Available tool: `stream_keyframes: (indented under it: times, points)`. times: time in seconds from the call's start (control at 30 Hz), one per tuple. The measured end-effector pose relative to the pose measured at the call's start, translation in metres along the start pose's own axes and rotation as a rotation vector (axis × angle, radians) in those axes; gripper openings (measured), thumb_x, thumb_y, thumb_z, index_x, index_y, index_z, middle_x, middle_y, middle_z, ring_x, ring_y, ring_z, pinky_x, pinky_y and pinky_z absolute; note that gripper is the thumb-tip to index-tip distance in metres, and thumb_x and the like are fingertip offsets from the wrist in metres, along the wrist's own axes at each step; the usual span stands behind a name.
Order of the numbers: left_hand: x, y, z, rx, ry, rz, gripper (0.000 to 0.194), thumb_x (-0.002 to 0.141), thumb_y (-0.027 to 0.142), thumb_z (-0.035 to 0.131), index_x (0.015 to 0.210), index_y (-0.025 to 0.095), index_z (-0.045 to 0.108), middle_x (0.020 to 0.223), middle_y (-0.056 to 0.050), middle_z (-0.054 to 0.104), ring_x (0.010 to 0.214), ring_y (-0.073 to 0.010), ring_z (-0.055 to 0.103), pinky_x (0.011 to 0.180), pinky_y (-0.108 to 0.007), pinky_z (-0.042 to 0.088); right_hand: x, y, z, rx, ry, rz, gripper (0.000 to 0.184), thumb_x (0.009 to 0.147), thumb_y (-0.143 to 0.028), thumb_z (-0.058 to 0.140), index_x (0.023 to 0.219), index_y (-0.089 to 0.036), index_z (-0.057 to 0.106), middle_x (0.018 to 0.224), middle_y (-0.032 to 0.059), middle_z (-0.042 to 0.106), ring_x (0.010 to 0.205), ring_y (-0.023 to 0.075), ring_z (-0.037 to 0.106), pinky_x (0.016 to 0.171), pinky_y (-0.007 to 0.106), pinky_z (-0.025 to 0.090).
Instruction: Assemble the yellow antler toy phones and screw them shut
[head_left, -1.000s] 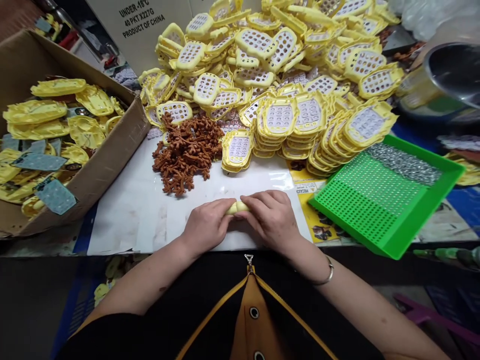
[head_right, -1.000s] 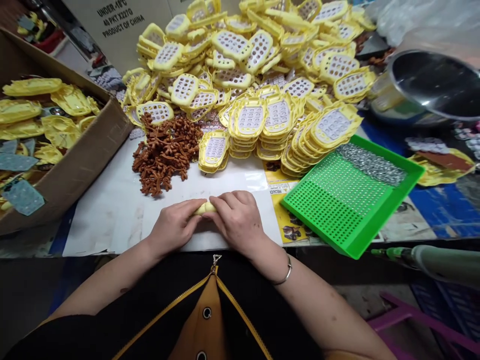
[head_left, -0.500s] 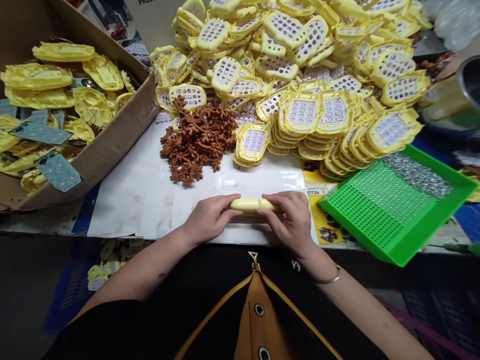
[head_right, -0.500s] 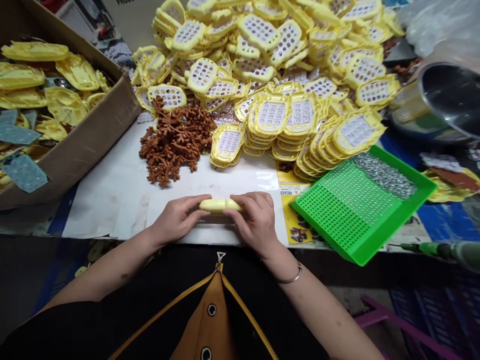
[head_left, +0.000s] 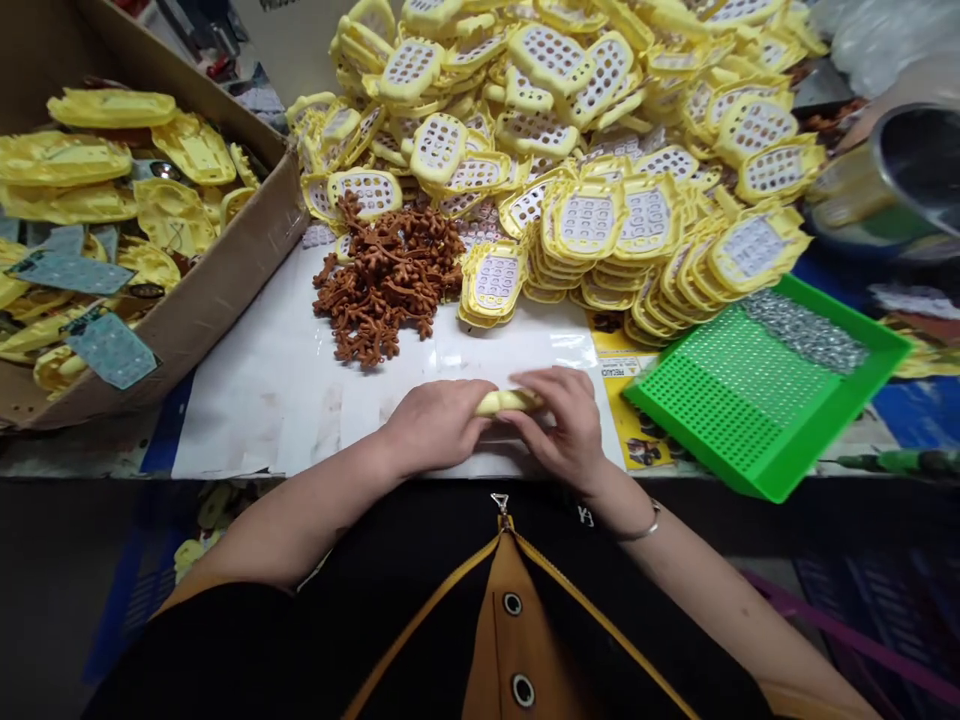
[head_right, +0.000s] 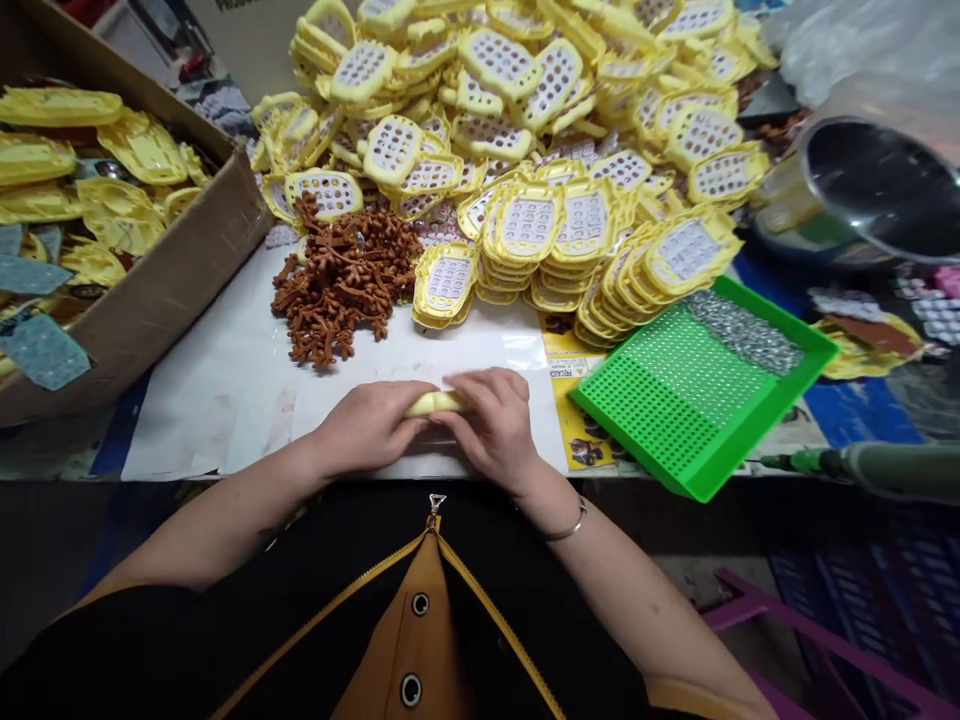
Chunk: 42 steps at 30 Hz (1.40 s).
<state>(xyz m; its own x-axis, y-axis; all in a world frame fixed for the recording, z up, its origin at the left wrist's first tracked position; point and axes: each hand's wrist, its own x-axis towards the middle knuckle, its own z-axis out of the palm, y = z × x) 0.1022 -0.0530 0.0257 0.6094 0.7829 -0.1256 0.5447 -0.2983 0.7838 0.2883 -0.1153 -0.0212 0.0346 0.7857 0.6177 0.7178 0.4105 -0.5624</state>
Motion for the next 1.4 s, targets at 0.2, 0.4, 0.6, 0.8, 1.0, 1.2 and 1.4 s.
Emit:
stream_keyframes:
  times: [0.2, 0.4, 0.6, 0.8, 1.0, 1.2, 1.4]
  points:
    - [0.015, -0.001, 0.002, -1.155, 0.135, -0.248, 0.044, 0.069, 0.051, 0.072, 0.098, 0.018, 0.069, 0.102, -0.008, 0.072, 0.098, -0.025, 0.066, 0.093, -0.04, 0.049, 0.024, -0.014, -0.008, 0.06, -0.092, 0.214, 0.04, 0.084, -0.058, 0.053, 0.083, -0.019, 0.062, 0.072, 0.0064, 0.064, 0.068, 0.0201, 0.059, 0.063, 0.034, 0.045]
    - [0.01, 0.006, 0.012, -1.298, 0.071, -0.315, 0.042, 0.068, 0.041, 0.077, 0.101, 0.015, 0.069, 0.101, -0.011, 0.073, 0.108, -0.0294, 0.064, 0.098, -0.042, 0.047, 0.032, -0.036, 0.008, 0.218, -0.574, 0.255, 0.04, 0.097, -0.041, 0.038, 0.083, -0.015, 0.065, 0.075, 0.007, 0.069, 0.065, 0.0157, 0.06, 0.061, 0.027, 0.039]
    - [0.012, 0.006, 0.004, -1.311, 0.153, -0.223, 0.042, 0.066, 0.037, 0.08, 0.103, 0.022, 0.068, 0.104, -0.005, 0.073, 0.105, -0.0259, 0.065, 0.1, -0.044, 0.046, 0.031, -0.034, -0.006, 0.05, -0.694, 0.257, 0.049, 0.094, -0.054, 0.036, 0.089, -0.016, 0.066, 0.08, 0.0089, 0.073, 0.067, 0.0185, 0.063, 0.058, 0.028, 0.033]
    - [0.014, 0.008, 0.012, -1.279, 0.057, -0.293, 0.048, 0.059, 0.036, 0.085, 0.1, 0.019, 0.07, 0.097, -0.007, 0.074, 0.107, -0.0289, 0.065, 0.099, -0.042, 0.047, 0.033, -0.032, -0.01, -0.162, -0.557, 0.198, 0.057, 0.095, -0.054, 0.032, 0.081, -0.012, 0.067, 0.07, 0.0124, 0.071, 0.06, 0.0193, 0.062, 0.053, 0.029, 0.026]
    - [0.007, 0.012, 0.007, -1.108, 0.021, -0.295, 0.048, 0.065, 0.039, 0.081, 0.105, 0.018, 0.067, 0.1, -0.009, 0.073, 0.098, -0.0257, 0.067, 0.086, -0.038, 0.052, 0.016, -0.018, 0.003, 0.048, -0.329, 0.122, 0.056, 0.097, -0.047, 0.026, 0.067, -0.015, 0.06, 0.056, 0.0053, 0.062, 0.049, 0.0128, 0.052, 0.05, 0.026, 0.031]
    - [0.0, 0.01, -0.013, -0.283, 0.105, -0.158, 0.035, 0.071, 0.03, 0.074, 0.103, 0.017, 0.07, 0.1, -0.007, 0.074, 0.091, -0.0228, 0.066, 0.083, -0.033, 0.05, 0.008, 0.003, -0.01, -0.016, 0.144, -0.006, 0.048, 0.085, -0.048, 0.06, 0.118, -0.015, 0.052, 0.095, 0.0125, 0.066, 0.088, 0.0232, 0.063, 0.075, 0.036, 0.053]
    - [-0.008, 0.022, -0.009, 0.369, 0.118, 0.006, 0.034, 0.08, 0.024, 0.06, 0.113, 0.022, 0.067, 0.105, -0.005, 0.074, 0.093, -0.0238, 0.067, 0.081, -0.036, 0.05, 0.014, -0.005, -0.013, -0.215, 0.104, -0.155, 0.086, 0.078, -0.047, 0.068, 0.144, -0.01, 0.027, 0.122, 0.0215, 0.058, 0.117, 0.0311, 0.053, 0.096, 0.046, 0.047]
